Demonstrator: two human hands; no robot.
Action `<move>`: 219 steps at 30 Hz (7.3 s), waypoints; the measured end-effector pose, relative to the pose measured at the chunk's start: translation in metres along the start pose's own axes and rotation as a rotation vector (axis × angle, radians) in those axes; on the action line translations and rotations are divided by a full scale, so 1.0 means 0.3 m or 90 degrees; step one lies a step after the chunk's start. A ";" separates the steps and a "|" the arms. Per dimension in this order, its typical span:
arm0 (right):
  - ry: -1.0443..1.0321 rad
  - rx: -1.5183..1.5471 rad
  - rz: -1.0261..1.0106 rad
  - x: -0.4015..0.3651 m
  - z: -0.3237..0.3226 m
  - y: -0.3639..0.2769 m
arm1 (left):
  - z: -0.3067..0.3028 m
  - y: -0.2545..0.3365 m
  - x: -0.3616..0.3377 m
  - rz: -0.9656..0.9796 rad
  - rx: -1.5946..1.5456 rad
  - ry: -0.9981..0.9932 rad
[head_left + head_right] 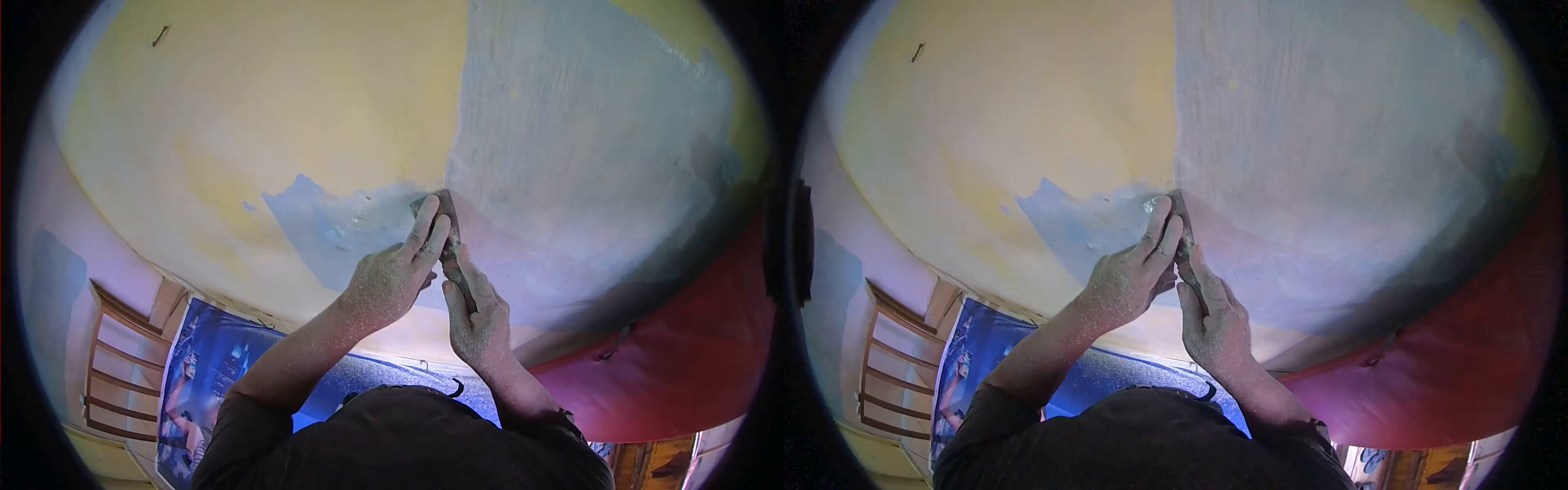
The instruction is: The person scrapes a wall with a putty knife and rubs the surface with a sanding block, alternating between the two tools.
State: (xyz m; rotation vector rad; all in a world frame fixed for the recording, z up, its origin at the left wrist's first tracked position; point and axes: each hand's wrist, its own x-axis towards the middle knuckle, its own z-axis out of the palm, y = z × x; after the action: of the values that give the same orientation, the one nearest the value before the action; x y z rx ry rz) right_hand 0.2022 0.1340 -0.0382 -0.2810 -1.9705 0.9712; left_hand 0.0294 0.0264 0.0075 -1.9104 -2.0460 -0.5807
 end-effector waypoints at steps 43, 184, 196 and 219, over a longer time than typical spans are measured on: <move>0.003 -0.067 0.033 0.023 -0.012 -0.043 | -0.026 -0.049 0.033 0.031 0.026 0.028; -0.071 -0.169 -0.070 0.210 0.075 0.043 | 0.070 -0.240 0.059 -0.024 0.028 0.145; -0.055 -0.138 -0.071 0.240 0.089 0.044 | 0.006 -0.227 0.086 -0.063 0.020 0.118; -0.044 -0.115 -0.088 0.278 0.075 0.036 | -0.060 -0.225 0.128 -0.088 0.020 0.085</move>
State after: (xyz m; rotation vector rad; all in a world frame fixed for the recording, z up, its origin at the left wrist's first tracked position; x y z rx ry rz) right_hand 0.1345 0.1738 -0.0007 -0.2104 -2.1140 0.7246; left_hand -0.0423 0.0487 0.0344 -1.6745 -2.1003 -0.6834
